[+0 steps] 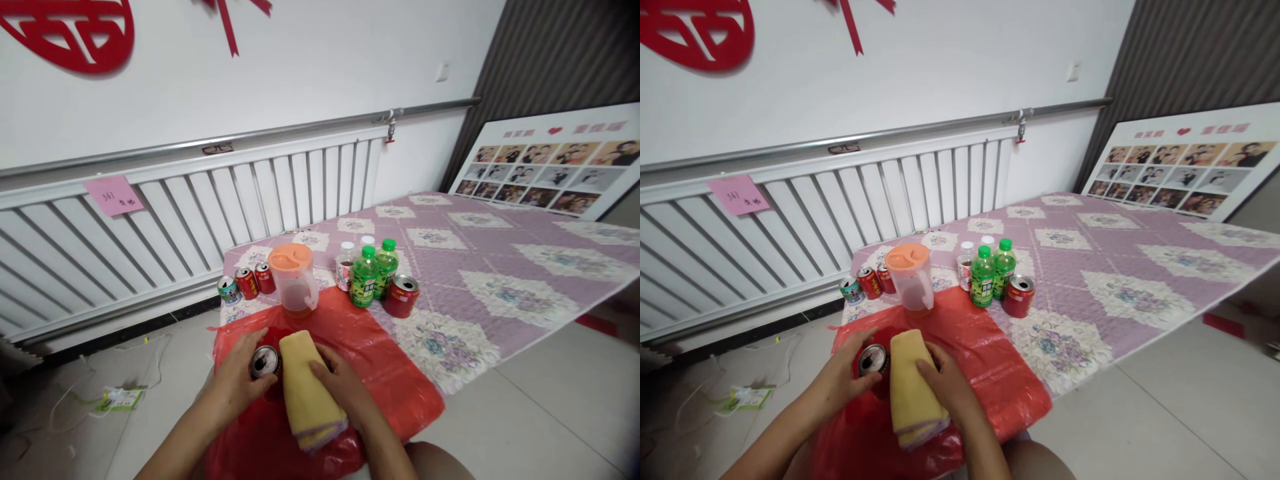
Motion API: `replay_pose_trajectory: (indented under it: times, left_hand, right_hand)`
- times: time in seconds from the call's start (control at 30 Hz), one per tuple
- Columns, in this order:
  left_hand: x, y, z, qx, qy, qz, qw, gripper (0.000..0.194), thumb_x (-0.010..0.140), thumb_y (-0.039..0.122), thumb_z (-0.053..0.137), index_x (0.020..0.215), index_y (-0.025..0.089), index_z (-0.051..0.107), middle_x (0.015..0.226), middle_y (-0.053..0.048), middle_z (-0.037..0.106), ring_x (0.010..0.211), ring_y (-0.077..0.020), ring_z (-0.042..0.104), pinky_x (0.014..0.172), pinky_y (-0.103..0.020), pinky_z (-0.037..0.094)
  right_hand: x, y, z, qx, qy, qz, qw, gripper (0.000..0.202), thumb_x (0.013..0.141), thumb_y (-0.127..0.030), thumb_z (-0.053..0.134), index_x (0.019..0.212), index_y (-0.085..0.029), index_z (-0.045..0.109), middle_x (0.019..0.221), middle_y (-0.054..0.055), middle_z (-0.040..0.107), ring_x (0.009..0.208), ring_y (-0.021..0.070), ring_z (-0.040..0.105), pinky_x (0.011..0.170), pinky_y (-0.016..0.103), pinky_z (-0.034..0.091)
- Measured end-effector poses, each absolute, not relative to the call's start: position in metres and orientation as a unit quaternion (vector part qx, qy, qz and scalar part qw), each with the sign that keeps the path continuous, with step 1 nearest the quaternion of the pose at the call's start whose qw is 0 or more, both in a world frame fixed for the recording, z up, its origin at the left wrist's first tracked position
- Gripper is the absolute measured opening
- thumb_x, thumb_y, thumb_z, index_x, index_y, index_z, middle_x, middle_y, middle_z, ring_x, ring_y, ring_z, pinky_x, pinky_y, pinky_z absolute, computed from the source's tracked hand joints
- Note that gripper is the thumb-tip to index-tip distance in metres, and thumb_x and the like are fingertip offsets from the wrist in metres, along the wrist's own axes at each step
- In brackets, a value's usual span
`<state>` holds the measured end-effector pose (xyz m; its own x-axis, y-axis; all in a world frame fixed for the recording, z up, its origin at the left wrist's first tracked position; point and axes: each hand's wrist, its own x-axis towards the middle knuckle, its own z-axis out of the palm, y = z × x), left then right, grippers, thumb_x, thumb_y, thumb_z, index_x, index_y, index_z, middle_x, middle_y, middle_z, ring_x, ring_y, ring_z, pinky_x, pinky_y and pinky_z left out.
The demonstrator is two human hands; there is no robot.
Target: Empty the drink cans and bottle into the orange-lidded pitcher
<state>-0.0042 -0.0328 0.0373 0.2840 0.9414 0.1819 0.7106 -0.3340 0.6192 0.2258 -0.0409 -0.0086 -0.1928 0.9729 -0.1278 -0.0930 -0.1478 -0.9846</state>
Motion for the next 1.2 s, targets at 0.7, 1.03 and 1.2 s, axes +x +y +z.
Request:
replay_pose_trajectory:
  times: [0.7,1.03,1.2]
  left_hand:
    - [-0.005,-0.034,0.039,0.766,0.544,0.271,0.212,0.067,0.07,0.022,0.067,0.134,0.023,0.046,0.135,-0.011,0.053,0.127,-0.0313,0.049,0.109,-0.053,0.038]
    - [-0.007,-0.035,0.039,0.786,0.51,0.267,0.225,0.065,0.072,0.013,0.059,0.134,0.026,0.045,0.134,-0.009,0.055,0.124,-0.029,0.052,0.107,-0.05,0.042]
    - [-0.009,-0.037,0.043,0.778,0.497,0.252,0.291,0.071,0.069,0.005,0.05,0.137,0.026,0.043,0.14,-0.006,0.052,0.13,-0.0255,0.048,0.113,-0.049,0.036]
  right_hand:
    - [0.225,-0.042,-0.012,-0.462,-0.491,0.594,0.439,0.049,0.078,-0.037,0.063,0.123,-0.02,0.058,0.124,0.011,0.065,0.108,0.0277,0.062,0.092,0.043,0.049]
    - [0.224,-0.043,-0.008,-0.438,-0.479,0.618,0.443,0.047,0.079,-0.038,0.062,0.123,-0.021,0.058,0.124,0.009,0.065,0.106,0.027,0.064,0.088,0.041,0.051]
    - [0.225,-0.038,-0.014,-0.508,-0.527,0.541,0.413,0.048,0.078,-0.033,0.06,0.122,-0.015,0.06,0.125,0.013,0.064,0.109,0.0279,0.062,0.093,0.042,0.047]
